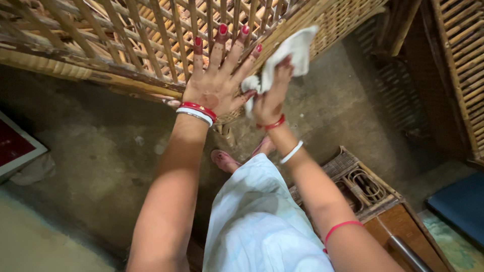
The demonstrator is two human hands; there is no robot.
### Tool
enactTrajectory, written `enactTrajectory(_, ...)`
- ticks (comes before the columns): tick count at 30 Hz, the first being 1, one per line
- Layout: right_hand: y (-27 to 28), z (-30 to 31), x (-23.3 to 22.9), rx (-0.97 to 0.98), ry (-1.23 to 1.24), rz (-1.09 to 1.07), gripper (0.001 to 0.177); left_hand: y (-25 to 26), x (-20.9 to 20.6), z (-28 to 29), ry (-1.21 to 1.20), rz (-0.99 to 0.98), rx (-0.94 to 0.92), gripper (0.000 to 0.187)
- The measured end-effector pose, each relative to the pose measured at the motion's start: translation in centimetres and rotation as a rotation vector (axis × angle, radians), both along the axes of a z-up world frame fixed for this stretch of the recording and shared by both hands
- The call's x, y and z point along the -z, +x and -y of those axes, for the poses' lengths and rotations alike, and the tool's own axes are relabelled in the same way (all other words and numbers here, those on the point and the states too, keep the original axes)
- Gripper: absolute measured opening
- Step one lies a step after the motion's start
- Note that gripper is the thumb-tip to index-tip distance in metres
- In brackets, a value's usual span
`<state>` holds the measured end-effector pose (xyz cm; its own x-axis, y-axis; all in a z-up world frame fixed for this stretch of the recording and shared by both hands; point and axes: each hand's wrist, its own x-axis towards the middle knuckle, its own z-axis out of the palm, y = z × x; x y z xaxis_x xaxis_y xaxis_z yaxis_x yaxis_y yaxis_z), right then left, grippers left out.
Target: The person wipes the surface of a wicker chair with a white cloth. They clean the backrest, armrests, and seat area, moving around the chair to reach different sections.
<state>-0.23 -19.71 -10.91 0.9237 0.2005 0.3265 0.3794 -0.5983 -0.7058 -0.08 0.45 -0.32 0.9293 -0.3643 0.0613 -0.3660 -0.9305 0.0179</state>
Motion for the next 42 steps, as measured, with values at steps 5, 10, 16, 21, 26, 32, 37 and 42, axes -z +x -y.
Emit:
enactTrajectory(5,-0.6,-0.1,0.1,-0.044,-0.111,-0.002,0.075,-0.2,0.6,0.1,-0.013,-0.025,-0.006,0.085)
enactTrajectory(10,5.9,2.7,3.6,0.181,-0.018,0.056,0.082,-0.2,1.1,-0.2,-0.045,-0.037,0.016,0.091)
enactTrajectory(16,16.9,8.6,9.9,0.338,0.100,0.053,0.058,-0.6,1.9,-0.4,-0.068,0.004,0.023,0.090)
enactTrajectory(21,14.1,5.4,7.8,0.376,0.074,0.024,0.060,-0.6,1.6,-0.6,-0.113,0.015,0.045,0.093)
enactTrajectory(26,6.1,-0.9,2.7,0.226,-0.034,0.199,0.073,-0.6,1.4,-0.9,-0.244,0.052,0.077,0.091)
enactTrajectory(32,-1.6,-5.6,-1.6,0.108,-0.049,0.083,0.087,-5.4,-0.3,-1.6,-0.557,0.147,-0.035,0.063)
enactTrajectory(37,-5.1,-6.0,0.0,-0.058,-0.257,0.145,0.067,-16.9,0.7,-1.8,-0.690,0.275,-0.392,0.052)
enactTrajectory(42,-7.9,-6.1,0.3,-0.358,-0.284,0.228,0.065,-24.1,2.5,-0.8,-0.803,0.212,-0.677,0.056)
